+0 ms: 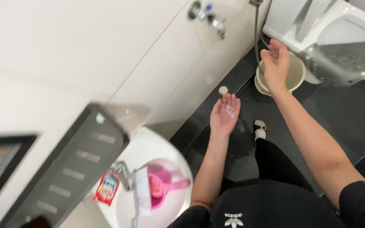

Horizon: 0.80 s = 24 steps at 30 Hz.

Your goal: Scrubbing and rinsing a plastic non-slip bath mat on the bathroom floor using liquid soap, a brush, and a bidet sprayer.

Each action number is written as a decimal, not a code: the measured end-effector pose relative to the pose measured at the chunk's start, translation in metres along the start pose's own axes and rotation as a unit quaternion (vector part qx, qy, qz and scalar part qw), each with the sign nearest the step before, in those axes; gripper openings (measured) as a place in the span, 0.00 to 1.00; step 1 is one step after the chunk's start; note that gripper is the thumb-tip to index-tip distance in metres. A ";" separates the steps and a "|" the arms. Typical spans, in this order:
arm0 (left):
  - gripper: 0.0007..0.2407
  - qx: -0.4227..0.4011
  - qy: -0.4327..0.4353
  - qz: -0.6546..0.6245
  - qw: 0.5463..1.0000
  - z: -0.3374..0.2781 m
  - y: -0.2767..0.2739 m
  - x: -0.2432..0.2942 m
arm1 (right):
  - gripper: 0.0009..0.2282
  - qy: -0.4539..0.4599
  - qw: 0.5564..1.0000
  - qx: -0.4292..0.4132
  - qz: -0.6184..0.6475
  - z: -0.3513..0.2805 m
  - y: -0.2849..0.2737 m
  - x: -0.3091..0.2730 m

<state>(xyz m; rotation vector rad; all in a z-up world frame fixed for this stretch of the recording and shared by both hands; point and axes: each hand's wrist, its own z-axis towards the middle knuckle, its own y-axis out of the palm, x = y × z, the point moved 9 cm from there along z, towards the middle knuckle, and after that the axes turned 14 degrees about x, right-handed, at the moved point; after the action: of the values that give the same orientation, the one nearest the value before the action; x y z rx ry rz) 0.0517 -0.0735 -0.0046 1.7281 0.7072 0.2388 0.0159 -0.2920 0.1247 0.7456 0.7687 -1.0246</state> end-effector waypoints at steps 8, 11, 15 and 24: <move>0.11 -0.051 0.031 -0.024 0.998 0.207 0.112 -0.045 | 0.23 -0.033 0.993 -0.061 -0.097 0.181 0.089 0.134; 0.11 -0.052 0.047 -0.018 0.997 0.234 0.127 -0.046 | 0.26 -0.135 0.984 -0.085 -0.084 0.212 0.125 0.167; 0.11 -0.020 0.065 -0.023 0.997 0.239 0.122 -0.048 | 0.13 -0.142 0.970 -0.138 -0.144 0.234 0.168 0.182; 0.11 0.068 0.126 -0.005 0.990 0.200 0.095 -0.040 | 0.04 -0.281 0.944 -0.111 -0.131 0.235 0.162 0.091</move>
<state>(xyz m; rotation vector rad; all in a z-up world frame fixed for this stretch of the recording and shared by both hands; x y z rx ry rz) 0.1533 -0.2703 0.0354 1.8424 0.9338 0.4168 0.2421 -0.4741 0.2000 0.1352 0.4759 -1.2868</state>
